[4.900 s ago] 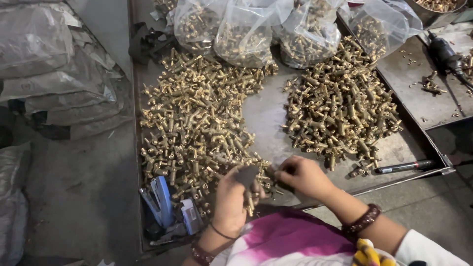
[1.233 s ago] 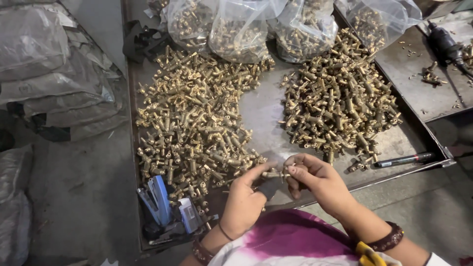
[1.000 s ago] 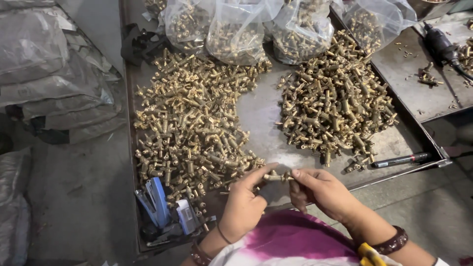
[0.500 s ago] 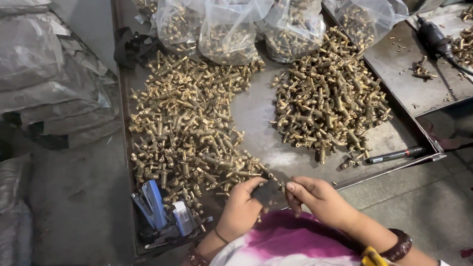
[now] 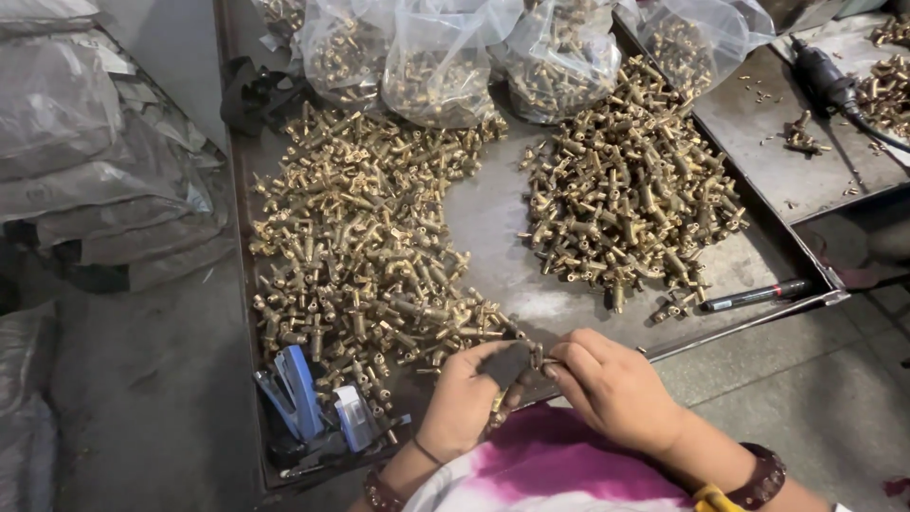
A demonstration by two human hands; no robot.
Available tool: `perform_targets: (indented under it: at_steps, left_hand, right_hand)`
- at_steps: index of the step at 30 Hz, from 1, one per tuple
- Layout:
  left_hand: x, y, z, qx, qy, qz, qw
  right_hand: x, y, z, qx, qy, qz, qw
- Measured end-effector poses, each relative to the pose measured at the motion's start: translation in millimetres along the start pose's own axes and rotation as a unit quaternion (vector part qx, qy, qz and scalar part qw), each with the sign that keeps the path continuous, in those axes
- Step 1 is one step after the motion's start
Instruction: The recorder is cleaning or polishing small T-shaped brass fittings using a piece of sandpaper.
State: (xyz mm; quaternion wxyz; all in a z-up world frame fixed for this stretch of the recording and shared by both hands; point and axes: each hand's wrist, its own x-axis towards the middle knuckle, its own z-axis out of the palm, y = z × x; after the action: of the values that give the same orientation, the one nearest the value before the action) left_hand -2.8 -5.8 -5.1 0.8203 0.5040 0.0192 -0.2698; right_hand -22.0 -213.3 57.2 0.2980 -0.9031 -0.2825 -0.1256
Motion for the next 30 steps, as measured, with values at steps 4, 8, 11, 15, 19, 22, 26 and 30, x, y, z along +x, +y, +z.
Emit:
perform_targets:
  at_steps: [4,8,11,15,19,22,26,30]
  left_hand:
    - [-9,11,10,0.038,0.013,0.006,0.999]
    - [-15,18,17,0.112,0.060,0.017,0.992]
    - [-19,22,22,0.138,0.057,0.062,0.987]
    - [-24,26,26,0.158,0.021,0.174,0.972]
    - [-31,37,33,0.196,0.024,0.190,0.962]
    - [-32,39,33,0.222,0.034,0.199,0.954]
    - [-24,25,24,0.216,0.051,0.202,0.954]
    - [-11,2,-2,0.041,0.045,0.071,0.996]
  right_hand:
    - [-10,3,11,0.041,-0.013,0.047,0.998]
    - [-20,13,23,0.189,-0.016,0.203,0.961]
    - [-23,18,27,0.304,-0.026,0.265,0.915]
    - [-23,23,33,0.470,-0.026,0.361,0.805]
    - [-24,29,32,0.510,-0.023,0.350,0.785]
    - [-24,31,33,0.538,-0.041,0.347,0.767]
    - [-22,27,30,0.517,-0.075,0.327,0.788]
    - [-17,30,28,0.466,-0.104,0.260,0.839]
